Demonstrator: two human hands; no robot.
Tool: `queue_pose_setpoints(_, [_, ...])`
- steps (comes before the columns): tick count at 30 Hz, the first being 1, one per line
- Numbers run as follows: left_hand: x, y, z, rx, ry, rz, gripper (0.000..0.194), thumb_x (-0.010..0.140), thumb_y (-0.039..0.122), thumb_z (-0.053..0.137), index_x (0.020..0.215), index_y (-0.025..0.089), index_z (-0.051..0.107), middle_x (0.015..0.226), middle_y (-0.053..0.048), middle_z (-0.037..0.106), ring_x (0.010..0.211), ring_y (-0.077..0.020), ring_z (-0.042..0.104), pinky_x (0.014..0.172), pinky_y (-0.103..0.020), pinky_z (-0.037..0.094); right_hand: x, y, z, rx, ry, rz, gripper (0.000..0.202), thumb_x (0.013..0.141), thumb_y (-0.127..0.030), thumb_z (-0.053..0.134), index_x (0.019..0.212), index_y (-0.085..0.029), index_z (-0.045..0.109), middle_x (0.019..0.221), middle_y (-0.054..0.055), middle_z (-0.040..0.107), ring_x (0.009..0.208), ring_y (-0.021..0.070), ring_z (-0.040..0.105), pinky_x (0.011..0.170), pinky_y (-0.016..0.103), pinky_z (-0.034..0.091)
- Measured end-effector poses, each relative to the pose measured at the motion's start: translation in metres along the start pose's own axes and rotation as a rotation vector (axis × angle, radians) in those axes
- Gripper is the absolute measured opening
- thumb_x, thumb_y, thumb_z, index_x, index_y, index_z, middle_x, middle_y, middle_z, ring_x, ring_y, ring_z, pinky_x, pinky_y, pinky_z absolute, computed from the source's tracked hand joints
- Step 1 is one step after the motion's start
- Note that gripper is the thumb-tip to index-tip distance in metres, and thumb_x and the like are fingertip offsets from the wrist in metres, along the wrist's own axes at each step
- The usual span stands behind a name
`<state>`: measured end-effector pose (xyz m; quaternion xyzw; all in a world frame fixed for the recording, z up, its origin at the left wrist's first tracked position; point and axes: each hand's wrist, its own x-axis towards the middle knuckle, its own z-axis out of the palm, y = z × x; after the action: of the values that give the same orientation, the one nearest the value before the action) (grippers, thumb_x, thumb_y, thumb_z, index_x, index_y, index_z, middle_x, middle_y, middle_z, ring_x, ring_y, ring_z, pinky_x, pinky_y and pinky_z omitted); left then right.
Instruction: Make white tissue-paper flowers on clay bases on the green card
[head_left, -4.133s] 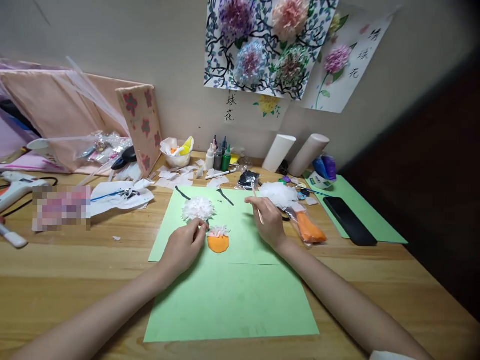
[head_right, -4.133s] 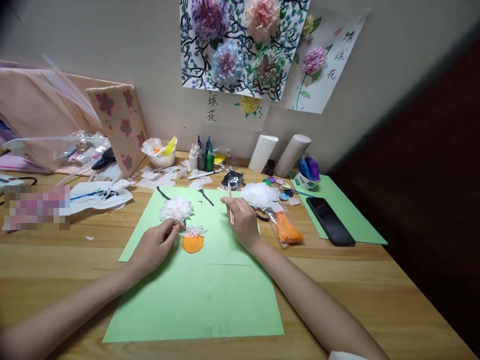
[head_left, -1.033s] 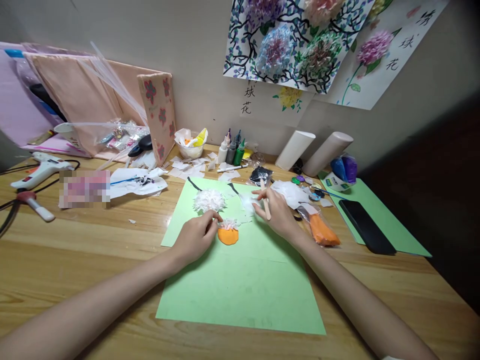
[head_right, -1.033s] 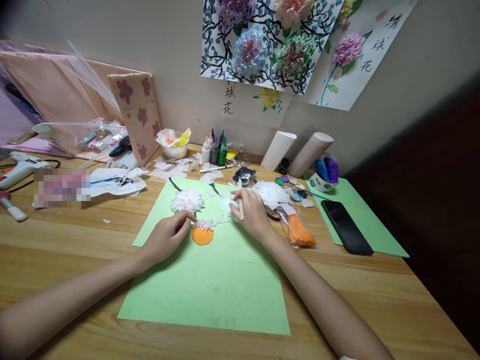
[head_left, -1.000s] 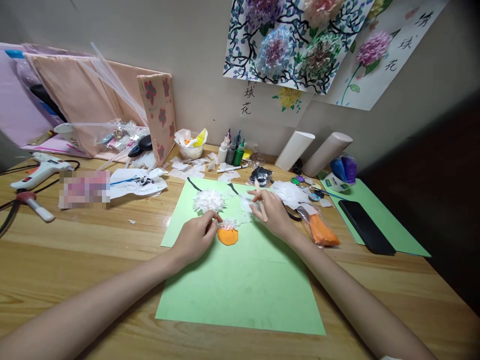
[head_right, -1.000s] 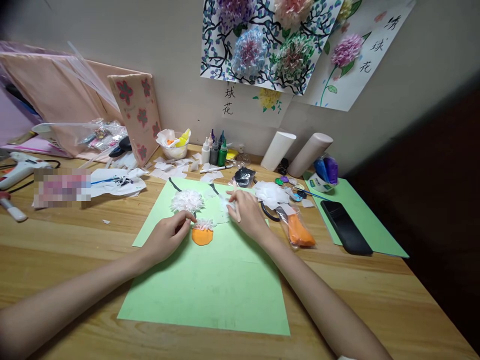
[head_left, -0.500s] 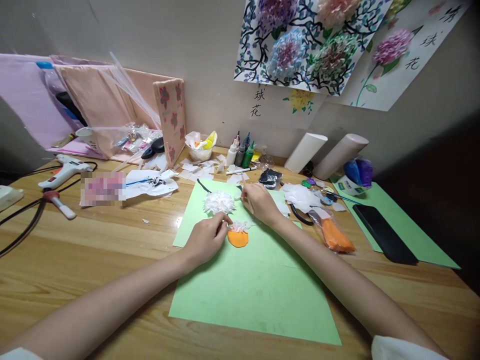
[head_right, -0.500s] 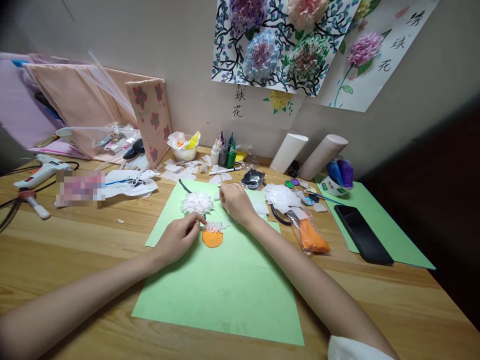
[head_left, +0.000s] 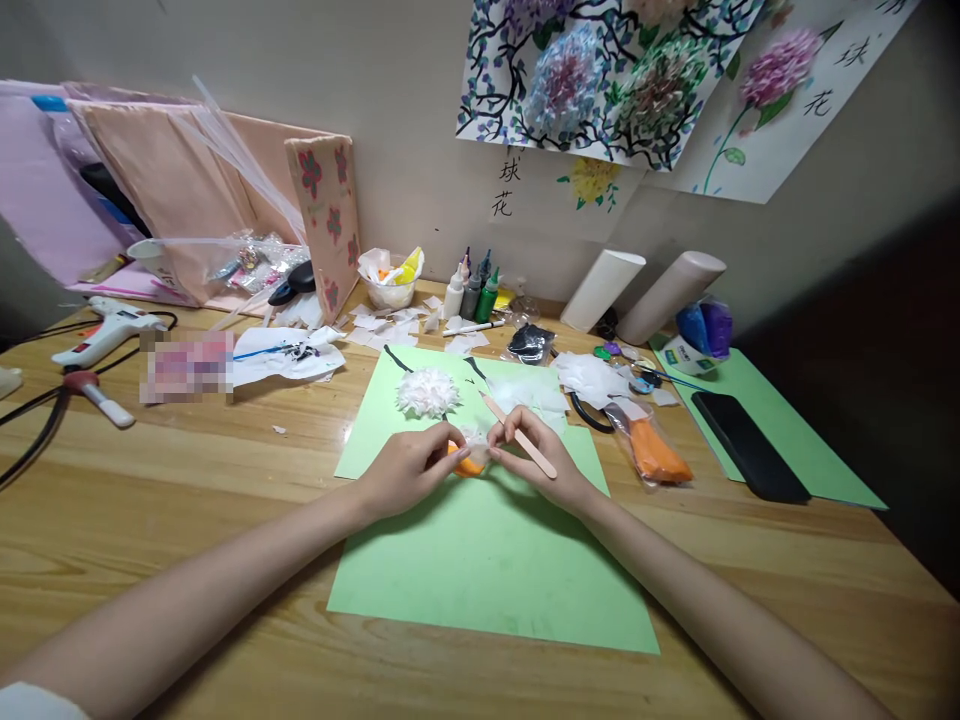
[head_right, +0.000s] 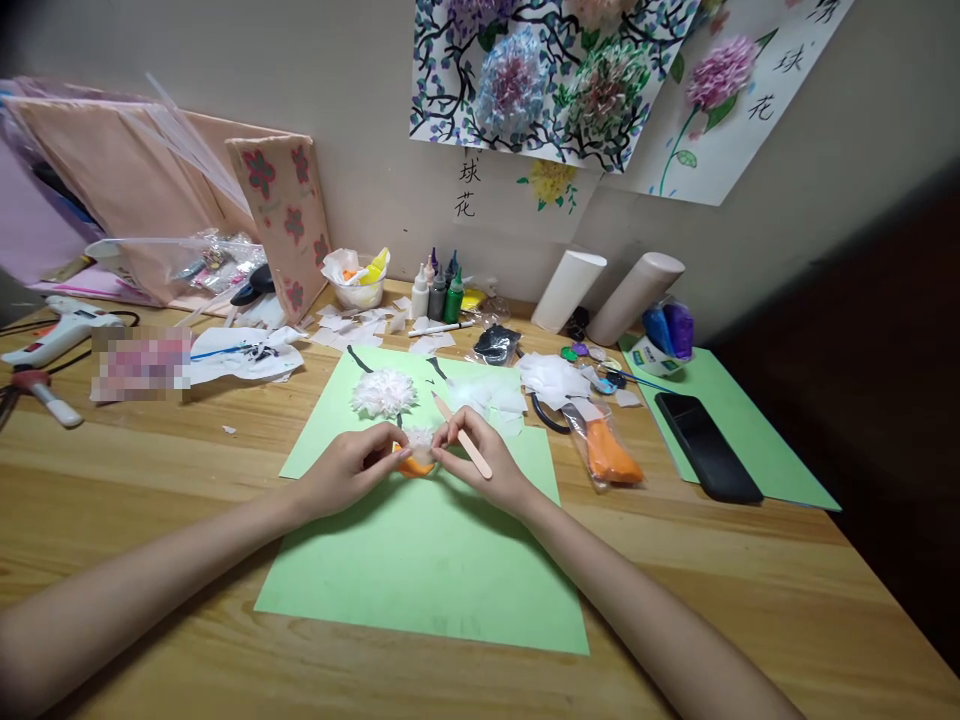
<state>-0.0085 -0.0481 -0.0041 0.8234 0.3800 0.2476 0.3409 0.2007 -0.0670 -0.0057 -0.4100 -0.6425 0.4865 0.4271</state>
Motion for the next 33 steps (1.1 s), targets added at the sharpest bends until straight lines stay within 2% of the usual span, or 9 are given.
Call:
queue_pose_setpoints(4, [0.002, -0.001, 0.000, -0.028, 0.033, -0.020, 0.023, 0.089, 0.035, 0.042, 0.089, 0.017, 0.056, 0.059, 0.005, 0.047, 0.053, -0.0086, 0.040, 0.054, -0.020, 0.031, -0.001, 0.006, 0.002, 0.032, 0.062, 0.004, 0.024, 0.082, -0.035, 0.060, 0.080, -0.023, 0.040, 0.082, 0.001, 0.058, 0.074, 0.0145, 0.057, 0.071, 0.032, 0.048])
queue_pose_setpoints(8, [0.003, 0.001, -0.004, -0.131, -0.081, 0.001, 0.022, 0.086, 0.034, 0.048, 0.078, 0.016, 0.057, 0.054, 0.006, 0.042, 0.050, -0.0072, 0.036, 0.050, -0.020, 0.028, -0.005, 0.008, 0.003, 0.041, 0.161, -0.051, 0.015, 0.090, -0.037, 0.046, 0.087, -0.022, 0.046, 0.079, 0.001, 0.058, 0.071, 0.0153, 0.056, 0.068, 0.032, 0.047])
queue_pose_setpoints(11, [0.003, 0.001, -0.005, -0.153, -0.156, -0.003, 0.024, 0.083, 0.033, 0.051, 0.067, 0.015, 0.054, 0.053, 0.006, 0.040, 0.050, -0.0065, 0.034, 0.049, -0.019, 0.027, -0.007, 0.008, 0.003, 0.000, 0.232, -0.114, 0.025, 0.093, -0.039, 0.034, 0.095, -0.022, 0.052, 0.076, 0.002, 0.056, 0.070, 0.0167, 0.055, 0.065, 0.033, 0.046])
queue_pose_setpoints(15, [0.005, -0.001, -0.002, -0.141, -0.102, -0.088, 0.024, 0.081, 0.032, 0.051, 0.064, 0.015, 0.051, 0.054, 0.005, 0.041, 0.050, -0.0069, 0.035, 0.048, -0.020, 0.027, -0.010, 0.008, 0.002, -0.152, 0.264, -0.174, 0.035, 0.093, -0.038, 0.029, 0.106, -0.022, 0.057, 0.076, 0.003, 0.052, 0.071, 0.0174, 0.052, 0.065, 0.033, 0.043])
queue_pose_setpoints(19, [0.005, -0.002, 0.000, -0.045, -0.022, -0.089, 0.018, 0.079, 0.028, 0.052, 0.066, 0.016, 0.052, 0.053, 0.005, 0.042, 0.050, -0.0074, 0.037, 0.049, -0.020, 0.028, -0.016, 0.010, 0.002, -0.256, 0.220, -0.247, 0.026, 0.090, -0.030, 0.034, 0.107, -0.024, 0.052, 0.073, 0.001, 0.052, 0.067, 0.0166, 0.053, 0.062, 0.032, 0.044])
queue_pose_setpoints(22, [0.004, -0.001, 0.001, 0.049, 0.002, -0.061, 0.017, 0.078, 0.024, 0.051, 0.063, 0.017, 0.048, 0.054, 0.005, 0.044, 0.050, -0.0074, 0.038, 0.050, -0.021, 0.027, -0.019, 0.010, 0.003, -0.347, 0.194, -0.345, 0.014, 0.083, -0.017, 0.041, 0.094, -0.024, 0.047, 0.069, -0.001, 0.052, 0.061, 0.0147, 0.054, 0.057, 0.029, 0.044])
queue_pose_setpoints(26, [0.003, 0.000, 0.002, 0.094, 0.024, -0.066, 0.017, 0.077, 0.024, 0.051, 0.063, 0.017, 0.046, 0.054, 0.005, 0.045, 0.049, -0.0076, 0.039, 0.050, -0.021, 0.027, -0.019, 0.006, 0.004, -0.517, 0.135, -0.518, 0.018, 0.073, -0.007, 0.040, 0.077, -0.024, 0.045, 0.061, -0.002, 0.048, 0.053, 0.0139, 0.046, 0.050, 0.027, 0.039])
queue_pose_setpoints(33, [0.005, 0.001, 0.003, 0.123, 0.084, -0.122, 0.017, 0.078, 0.026, 0.051, 0.064, 0.018, 0.046, 0.053, 0.005, 0.045, 0.048, -0.0080, 0.039, 0.050, -0.021, 0.027, -0.016, 0.004, 0.006, -0.570, -0.018, -0.536, 0.021, 0.070, -0.006, 0.040, 0.078, -0.024, 0.044, 0.060, -0.002, 0.043, 0.052, 0.0137, 0.043, 0.048, 0.026, 0.037])
